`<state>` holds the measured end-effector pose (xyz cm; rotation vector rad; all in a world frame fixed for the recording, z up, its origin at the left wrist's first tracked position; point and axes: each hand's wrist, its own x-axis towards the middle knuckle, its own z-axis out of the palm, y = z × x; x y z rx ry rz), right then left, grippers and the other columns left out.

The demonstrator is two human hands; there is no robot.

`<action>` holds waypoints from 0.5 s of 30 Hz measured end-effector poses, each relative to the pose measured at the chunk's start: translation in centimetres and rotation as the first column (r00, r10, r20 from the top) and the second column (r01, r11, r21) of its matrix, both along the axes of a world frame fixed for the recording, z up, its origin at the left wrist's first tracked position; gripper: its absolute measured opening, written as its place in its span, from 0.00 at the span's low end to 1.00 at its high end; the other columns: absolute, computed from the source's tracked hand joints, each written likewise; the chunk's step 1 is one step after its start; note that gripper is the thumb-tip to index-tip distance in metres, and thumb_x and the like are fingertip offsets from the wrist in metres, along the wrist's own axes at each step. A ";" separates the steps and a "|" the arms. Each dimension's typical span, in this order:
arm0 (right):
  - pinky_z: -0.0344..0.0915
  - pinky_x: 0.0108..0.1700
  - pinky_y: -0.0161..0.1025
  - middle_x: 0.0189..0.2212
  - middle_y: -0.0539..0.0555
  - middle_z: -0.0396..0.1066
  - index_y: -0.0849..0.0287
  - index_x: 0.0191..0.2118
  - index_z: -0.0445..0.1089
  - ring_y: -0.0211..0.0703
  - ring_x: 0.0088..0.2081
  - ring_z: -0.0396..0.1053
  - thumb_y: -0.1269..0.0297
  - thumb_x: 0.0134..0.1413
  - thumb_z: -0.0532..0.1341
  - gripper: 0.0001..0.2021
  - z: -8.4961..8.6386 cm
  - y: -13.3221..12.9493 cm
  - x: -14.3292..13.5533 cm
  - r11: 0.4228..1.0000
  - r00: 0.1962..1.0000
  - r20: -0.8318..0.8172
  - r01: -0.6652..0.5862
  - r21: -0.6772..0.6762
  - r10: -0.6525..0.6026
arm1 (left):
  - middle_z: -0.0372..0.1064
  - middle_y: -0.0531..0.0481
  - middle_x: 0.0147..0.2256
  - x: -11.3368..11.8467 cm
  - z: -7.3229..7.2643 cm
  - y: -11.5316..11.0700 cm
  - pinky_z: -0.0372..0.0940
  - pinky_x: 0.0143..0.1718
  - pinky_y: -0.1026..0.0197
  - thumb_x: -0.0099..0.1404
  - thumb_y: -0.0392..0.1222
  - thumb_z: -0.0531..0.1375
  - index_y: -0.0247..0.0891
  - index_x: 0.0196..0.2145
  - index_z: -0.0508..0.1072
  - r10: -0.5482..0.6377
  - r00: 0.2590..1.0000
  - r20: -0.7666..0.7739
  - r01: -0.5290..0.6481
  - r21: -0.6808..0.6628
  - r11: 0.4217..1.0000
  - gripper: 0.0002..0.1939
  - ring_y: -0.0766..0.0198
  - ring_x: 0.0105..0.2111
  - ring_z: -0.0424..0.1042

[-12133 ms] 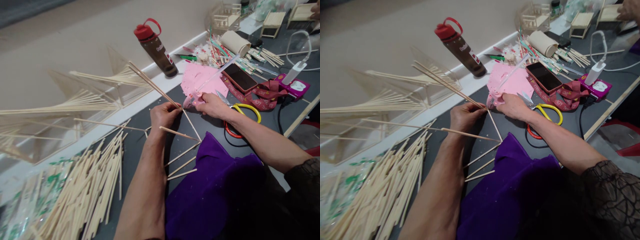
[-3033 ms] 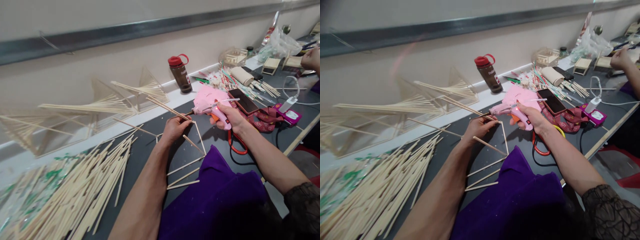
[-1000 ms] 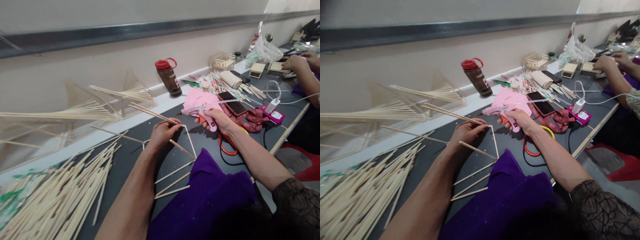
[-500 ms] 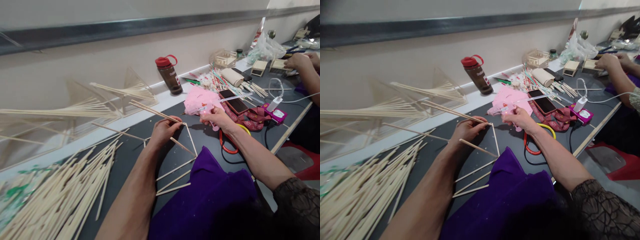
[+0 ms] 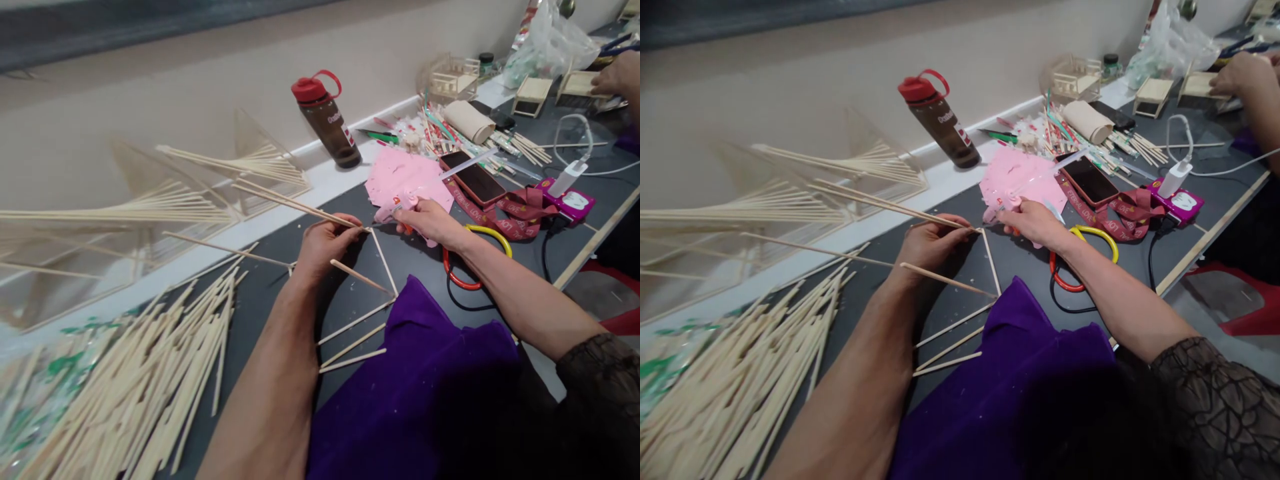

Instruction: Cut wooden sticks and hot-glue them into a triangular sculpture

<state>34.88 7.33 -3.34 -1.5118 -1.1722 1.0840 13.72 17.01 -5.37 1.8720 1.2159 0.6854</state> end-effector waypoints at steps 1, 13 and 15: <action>0.59 0.25 0.31 0.23 0.50 0.73 0.59 0.29 0.70 0.33 0.25 0.65 0.60 0.59 0.63 0.10 0.0 0.0 -0.1 1.000 1.000 0.010 0.001 -0.009 -0.001 | 0.75 0.49 0.27 0.0 -0.1 0.0 0.66 0.26 0.61 0.52 0.47 0.66 0.39 0.34 0.78 0.007 1.000 0.007 -0.007 -0.006 1.000 0.13 0.60 0.28 0.73; 0.57 0.24 0.34 0.23 0.50 0.72 0.60 0.36 0.73 0.34 0.21 0.63 0.54 0.63 0.61 0.14 1.4 -0.5 -0.6 0.999 0.976 0.217 0.010 -0.038 -0.002 | 0.75 0.49 0.27 0.2 0.3 -0.2 0.64 0.25 0.63 0.52 0.45 0.67 0.38 0.35 0.77 0.019 0.999 0.048 -0.016 -0.061 0.998 0.13 0.63 0.26 0.72; 0.56 0.25 0.34 0.21 0.50 0.71 0.60 0.34 0.74 0.33 0.20 0.62 0.53 0.64 0.60 0.15 1.4 -0.5 -0.7 0.999 0.973 0.232 0.015 -0.045 -0.004 | 0.74 0.50 0.26 0.3 0.4 -0.4 0.64 0.26 0.63 0.52 0.44 0.67 0.38 0.34 0.77 0.025 0.998 0.057 -0.021 -0.067 0.998 0.12 0.64 0.26 0.72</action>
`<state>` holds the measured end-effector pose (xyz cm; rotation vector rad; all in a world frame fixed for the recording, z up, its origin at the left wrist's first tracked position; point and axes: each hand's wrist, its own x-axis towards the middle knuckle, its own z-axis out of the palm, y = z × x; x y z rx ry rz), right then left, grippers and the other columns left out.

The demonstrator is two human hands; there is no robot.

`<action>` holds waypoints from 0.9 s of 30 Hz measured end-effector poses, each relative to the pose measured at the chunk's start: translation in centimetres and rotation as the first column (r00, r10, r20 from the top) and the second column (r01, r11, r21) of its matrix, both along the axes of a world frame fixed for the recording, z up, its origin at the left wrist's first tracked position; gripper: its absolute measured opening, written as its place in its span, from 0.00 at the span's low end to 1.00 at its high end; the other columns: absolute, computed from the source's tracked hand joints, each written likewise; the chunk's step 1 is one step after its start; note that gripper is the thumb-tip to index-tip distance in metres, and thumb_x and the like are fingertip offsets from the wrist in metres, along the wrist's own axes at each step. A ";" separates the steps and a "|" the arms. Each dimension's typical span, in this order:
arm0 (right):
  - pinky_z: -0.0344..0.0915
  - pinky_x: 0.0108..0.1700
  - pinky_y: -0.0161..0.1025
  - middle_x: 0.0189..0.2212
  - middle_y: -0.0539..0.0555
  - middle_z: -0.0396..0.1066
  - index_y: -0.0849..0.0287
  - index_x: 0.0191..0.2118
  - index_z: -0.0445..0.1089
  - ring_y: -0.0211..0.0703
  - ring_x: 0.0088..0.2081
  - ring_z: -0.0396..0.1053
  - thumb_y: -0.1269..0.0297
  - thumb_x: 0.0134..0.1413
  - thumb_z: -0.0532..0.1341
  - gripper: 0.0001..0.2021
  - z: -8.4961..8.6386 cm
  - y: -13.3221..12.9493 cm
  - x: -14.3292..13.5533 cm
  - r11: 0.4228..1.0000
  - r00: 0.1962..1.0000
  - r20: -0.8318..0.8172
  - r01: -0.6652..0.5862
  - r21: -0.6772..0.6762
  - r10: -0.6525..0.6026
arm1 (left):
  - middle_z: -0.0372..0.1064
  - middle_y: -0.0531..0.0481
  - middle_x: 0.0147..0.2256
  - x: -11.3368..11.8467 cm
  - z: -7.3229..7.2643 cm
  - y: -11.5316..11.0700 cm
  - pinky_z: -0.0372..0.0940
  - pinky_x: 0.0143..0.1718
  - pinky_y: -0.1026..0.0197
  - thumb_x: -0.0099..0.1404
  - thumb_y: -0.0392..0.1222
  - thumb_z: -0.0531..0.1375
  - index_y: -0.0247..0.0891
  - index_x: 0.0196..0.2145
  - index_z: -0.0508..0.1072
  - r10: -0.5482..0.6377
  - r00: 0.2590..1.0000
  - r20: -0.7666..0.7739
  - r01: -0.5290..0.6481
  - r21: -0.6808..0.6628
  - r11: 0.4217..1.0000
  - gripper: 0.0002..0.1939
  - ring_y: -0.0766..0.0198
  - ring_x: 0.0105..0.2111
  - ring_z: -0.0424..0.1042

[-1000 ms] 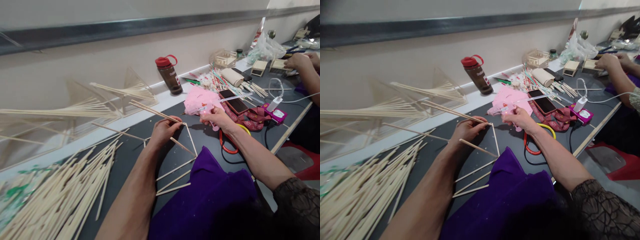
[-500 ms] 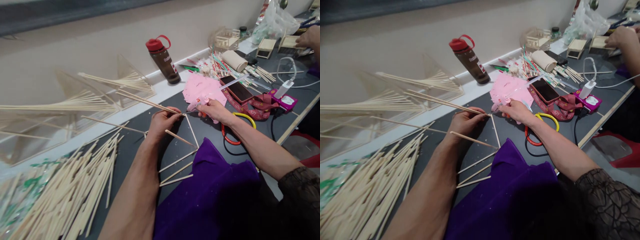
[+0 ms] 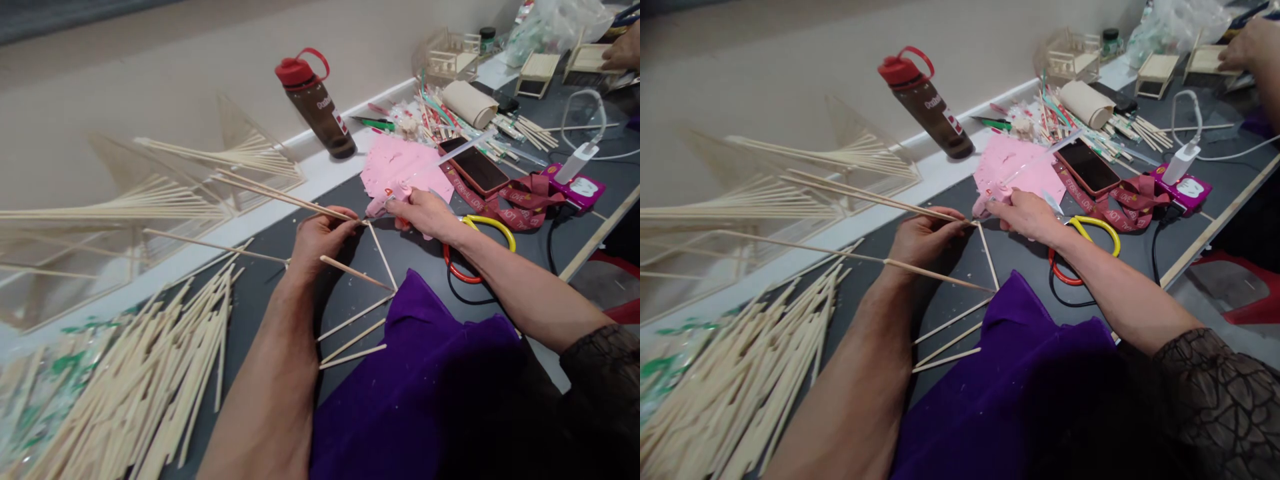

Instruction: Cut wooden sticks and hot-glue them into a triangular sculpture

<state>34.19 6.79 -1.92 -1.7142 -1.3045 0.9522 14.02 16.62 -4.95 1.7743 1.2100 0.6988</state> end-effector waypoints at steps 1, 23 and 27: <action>0.56 0.24 0.34 0.21 0.50 0.70 0.61 0.33 0.73 0.33 0.20 0.61 0.53 0.64 0.60 0.16 0.0 0.0 0.0 1.000 1.000 0.004 -0.006 -0.003 0.006 | 0.74 0.50 0.26 0.1 0.1 -0.1 0.65 0.26 0.63 0.52 0.44 0.67 0.37 0.34 0.77 0.005 1.000 0.001 -0.005 -0.004 1.000 0.11 0.63 0.26 0.72; 0.67 0.43 0.42 0.35 0.64 0.78 0.63 0.38 0.75 0.55 0.44 0.76 0.50 0.63 0.59 0.18 0.4 0.5 -0.5 1.000 0.943 0.333 0.018 -0.014 -0.013 | 0.74 0.49 0.27 0.2 0.3 -0.3 0.63 0.25 0.63 0.51 0.45 0.65 0.38 0.34 0.77 0.022 0.997 -0.075 -0.020 0.034 0.999 0.12 0.62 0.27 0.71; 0.66 0.42 0.42 0.30 0.61 0.76 0.62 0.36 0.74 0.53 0.41 0.76 0.51 0.63 0.60 0.17 0.0 0.6 -0.4 1.000 0.951 0.308 0.026 0.006 -0.027 | 0.73 0.49 0.26 0.5 0.7 -0.7 0.64 0.26 0.63 0.52 0.43 0.65 0.37 0.33 0.76 0.055 0.996 -0.071 -0.054 0.006 0.999 0.11 0.62 0.27 0.72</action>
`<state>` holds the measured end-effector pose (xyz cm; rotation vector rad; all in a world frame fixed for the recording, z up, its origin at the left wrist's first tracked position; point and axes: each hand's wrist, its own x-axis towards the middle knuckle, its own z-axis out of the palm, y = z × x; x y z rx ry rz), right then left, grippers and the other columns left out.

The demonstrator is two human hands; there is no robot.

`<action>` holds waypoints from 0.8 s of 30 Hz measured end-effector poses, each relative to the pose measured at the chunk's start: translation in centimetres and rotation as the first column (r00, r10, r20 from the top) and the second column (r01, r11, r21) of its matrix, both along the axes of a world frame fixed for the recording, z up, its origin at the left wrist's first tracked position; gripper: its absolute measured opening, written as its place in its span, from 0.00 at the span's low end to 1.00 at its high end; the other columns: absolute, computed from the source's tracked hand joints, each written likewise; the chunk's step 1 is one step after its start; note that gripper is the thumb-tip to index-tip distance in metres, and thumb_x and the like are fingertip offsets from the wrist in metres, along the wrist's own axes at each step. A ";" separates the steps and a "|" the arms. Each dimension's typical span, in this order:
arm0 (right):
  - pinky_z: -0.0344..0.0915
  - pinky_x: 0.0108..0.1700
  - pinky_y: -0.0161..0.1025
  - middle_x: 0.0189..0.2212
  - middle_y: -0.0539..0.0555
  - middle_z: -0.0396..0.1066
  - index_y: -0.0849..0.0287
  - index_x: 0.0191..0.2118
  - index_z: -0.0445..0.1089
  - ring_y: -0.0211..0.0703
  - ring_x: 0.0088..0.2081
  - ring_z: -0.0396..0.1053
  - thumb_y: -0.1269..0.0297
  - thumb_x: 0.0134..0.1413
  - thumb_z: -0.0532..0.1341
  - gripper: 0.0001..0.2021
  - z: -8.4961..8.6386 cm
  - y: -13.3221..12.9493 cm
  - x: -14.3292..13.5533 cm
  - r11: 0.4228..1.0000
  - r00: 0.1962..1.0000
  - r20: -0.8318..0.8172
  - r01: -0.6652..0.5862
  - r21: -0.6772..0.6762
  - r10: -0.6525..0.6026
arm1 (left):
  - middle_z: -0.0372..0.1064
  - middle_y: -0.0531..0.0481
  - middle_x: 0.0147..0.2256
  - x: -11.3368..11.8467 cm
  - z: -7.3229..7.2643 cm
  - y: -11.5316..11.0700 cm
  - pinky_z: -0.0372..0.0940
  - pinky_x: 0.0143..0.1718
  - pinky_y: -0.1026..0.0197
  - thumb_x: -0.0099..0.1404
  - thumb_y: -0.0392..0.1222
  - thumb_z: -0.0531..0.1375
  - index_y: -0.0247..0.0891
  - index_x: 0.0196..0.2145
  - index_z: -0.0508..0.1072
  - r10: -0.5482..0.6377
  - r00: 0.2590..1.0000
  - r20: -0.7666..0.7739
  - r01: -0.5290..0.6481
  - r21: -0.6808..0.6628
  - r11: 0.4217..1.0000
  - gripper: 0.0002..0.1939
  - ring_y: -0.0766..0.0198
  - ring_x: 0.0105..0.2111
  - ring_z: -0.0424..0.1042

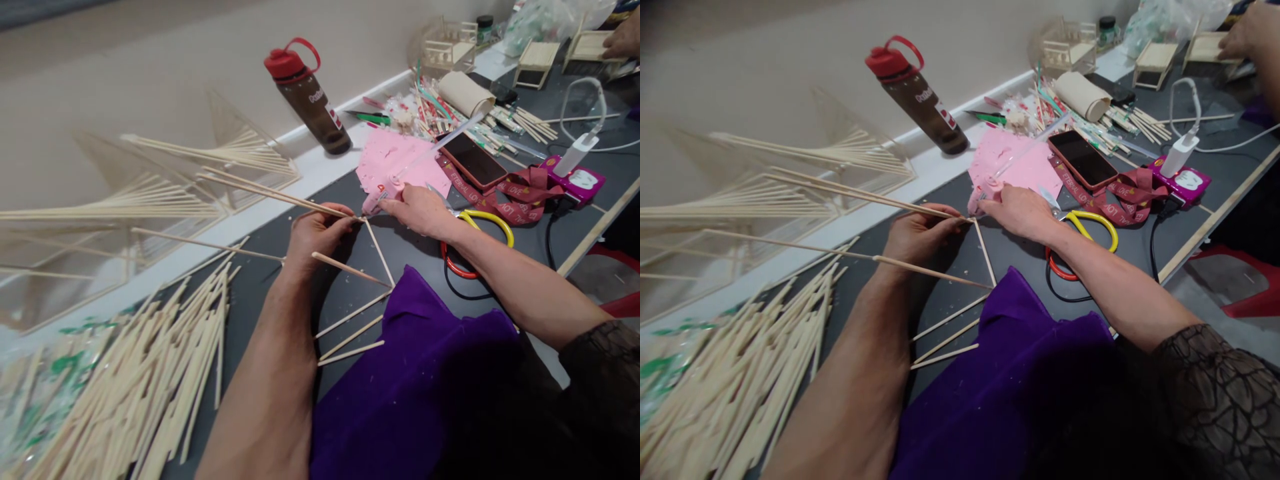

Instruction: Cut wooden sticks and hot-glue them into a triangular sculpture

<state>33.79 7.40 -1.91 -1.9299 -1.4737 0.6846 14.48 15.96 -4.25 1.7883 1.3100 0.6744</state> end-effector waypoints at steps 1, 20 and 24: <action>0.65 0.41 0.41 0.28 0.59 0.75 0.62 0.35 0.74 0.52 0.39 0.75 0.52 0.62 0.60 0.17 -0.1 0.0 0.1 1.000 1.000 -0.026 -0.001 0.013 0.001 | 0.73 0.50 0.26 0.0 0.0 0.0 0.64 0.26 0.63 0.52 0.43 0.65 0.38 0.33 0.76 -0.001 1.000 0.005 0.001 -0.004 1.000 0.10 0.62 0.27 0.72; 0.67 0.42 0.41 0.31 0.59 0.78 0.66 0.43 0.76 0.48 0.36 0.76 0.53 0.64 0.57 0.19 0.9 -0.4 0.2 0.998 0.998 0.035 -0.051 -0.038 0.053 | 0.73 0.50 0.26 0.0 0.1 0.0 0.63 0.25 0.64 0.52 0.43 0.66 0.37 0.34 0.76 -0.029 1.000 0.002 0.029 0.007 1.000 0.11 0.63 0.27 0.71; 0.67 0.46 0.41 0.41 0.63 0.80 0.67 0.50 0.75 0.51 0.44 0.77 0.53 0.66 0.54 0.22 1.3 -0.6 0.1 0.997 0.993 0.109 -0.043 -0.057 0.049 | 0.71 0.51 0.25 -0.2 0.0 0.1 0.61 0.24 0.65 0.53 0.46 0.65 0.36 0.35 0.76 -0.049 0.999 -0.003 0.049 0.031 0.998 0.13 0.64 0.27 0.70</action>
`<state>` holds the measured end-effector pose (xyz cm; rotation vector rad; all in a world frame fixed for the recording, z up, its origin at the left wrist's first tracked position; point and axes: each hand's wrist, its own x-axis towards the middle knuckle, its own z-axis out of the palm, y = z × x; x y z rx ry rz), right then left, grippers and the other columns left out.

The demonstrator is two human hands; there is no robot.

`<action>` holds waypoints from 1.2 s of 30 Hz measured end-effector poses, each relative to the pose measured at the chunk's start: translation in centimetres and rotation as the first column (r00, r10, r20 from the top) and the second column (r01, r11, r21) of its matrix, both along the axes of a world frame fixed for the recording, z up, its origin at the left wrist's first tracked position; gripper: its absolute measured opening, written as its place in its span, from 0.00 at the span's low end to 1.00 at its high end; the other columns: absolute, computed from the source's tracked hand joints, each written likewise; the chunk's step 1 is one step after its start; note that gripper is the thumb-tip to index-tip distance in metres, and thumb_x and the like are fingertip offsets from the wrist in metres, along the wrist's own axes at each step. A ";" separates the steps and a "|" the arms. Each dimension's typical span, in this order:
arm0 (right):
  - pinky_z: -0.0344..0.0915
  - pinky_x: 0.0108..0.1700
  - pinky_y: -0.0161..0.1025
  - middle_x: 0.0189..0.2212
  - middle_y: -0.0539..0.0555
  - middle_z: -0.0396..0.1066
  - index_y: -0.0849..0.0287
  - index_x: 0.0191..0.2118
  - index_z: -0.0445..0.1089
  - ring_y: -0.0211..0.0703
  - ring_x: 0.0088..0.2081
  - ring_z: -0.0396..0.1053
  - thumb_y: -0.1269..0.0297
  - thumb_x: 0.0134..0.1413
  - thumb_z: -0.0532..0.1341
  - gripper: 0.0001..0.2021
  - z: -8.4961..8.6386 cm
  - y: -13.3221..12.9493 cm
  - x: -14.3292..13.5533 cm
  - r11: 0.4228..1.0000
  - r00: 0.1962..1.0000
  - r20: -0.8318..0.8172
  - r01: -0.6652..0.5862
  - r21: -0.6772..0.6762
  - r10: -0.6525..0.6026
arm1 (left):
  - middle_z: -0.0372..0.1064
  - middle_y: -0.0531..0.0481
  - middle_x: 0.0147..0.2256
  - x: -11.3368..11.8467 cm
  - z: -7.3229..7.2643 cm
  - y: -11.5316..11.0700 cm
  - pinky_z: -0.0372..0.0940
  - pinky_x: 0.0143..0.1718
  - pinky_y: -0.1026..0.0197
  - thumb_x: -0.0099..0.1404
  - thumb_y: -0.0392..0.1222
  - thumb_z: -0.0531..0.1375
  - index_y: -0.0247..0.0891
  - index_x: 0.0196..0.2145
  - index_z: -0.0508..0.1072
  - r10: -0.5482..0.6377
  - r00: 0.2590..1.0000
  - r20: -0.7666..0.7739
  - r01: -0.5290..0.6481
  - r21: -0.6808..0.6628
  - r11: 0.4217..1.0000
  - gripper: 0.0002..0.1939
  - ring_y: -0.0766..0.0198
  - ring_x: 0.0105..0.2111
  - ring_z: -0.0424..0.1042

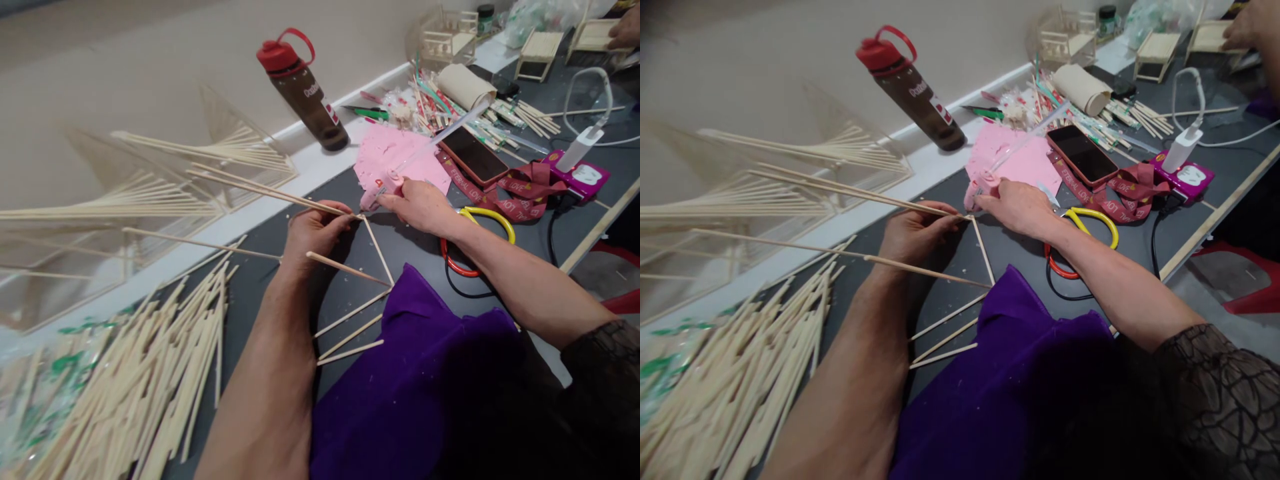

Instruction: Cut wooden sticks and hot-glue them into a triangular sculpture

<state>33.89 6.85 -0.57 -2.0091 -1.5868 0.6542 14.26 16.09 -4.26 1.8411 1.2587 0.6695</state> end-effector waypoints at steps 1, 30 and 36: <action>0.67 0.46 0.41 0.43 0.64 0.80 0.67 0.51 0.74 0.52 0.46 0.77 0.53 0.66 0.54 0.23 0.0 0.0 0.0 1.000 1.000 0.010 0.003 -0.001 -0.003 | 0.71 0.51 0.25 -0.1 -0.1 0.0 0.60 0.24 0.65 0.53 0.46 0.65 0.35 0.35 0.76 -0.005 1.000 -0.001 0.005 0.005 1.000 0.14 0.64 0.27 0.70; 0.67 0.39 0.39 0.26 0.59 0.77 0.68 0.42 0.77 0.46 0.32 0.76 0.53 0.65 0.54 0.22 -0.8 0.2 0.3 0.999 0.998 -0.040 -0.048 0.000 0.048 | 0.74 0.51 0.25 0.1 -0.1 0.0 0.60 0.25 0.64 0.46 0.48 0.66 0.38 0.32 0.75 0.024 0.997 0.078 -0.021 -0.042 0.999 0.16 0.63 0.26 0.71; 0.66 0.39 0.38 0.26 0.58 0.77 0.68 0.42 0.77 0.44 0.30 0.75 0.53 0.66 0.55 0.21 -0.5 -0.1 0.2 1.000 0.998 -0.061 -0.030 -0.007 0.030 | 0.73 0.51 0.25 0.0 -0.3 0.2 0.58 0.23 0.65 0.46 0.49 0.66 0.38 0.33 0.75 0.011 0.997 0.077 -0.009 -0.033 0.999 0.17 0.64 0.25 0.70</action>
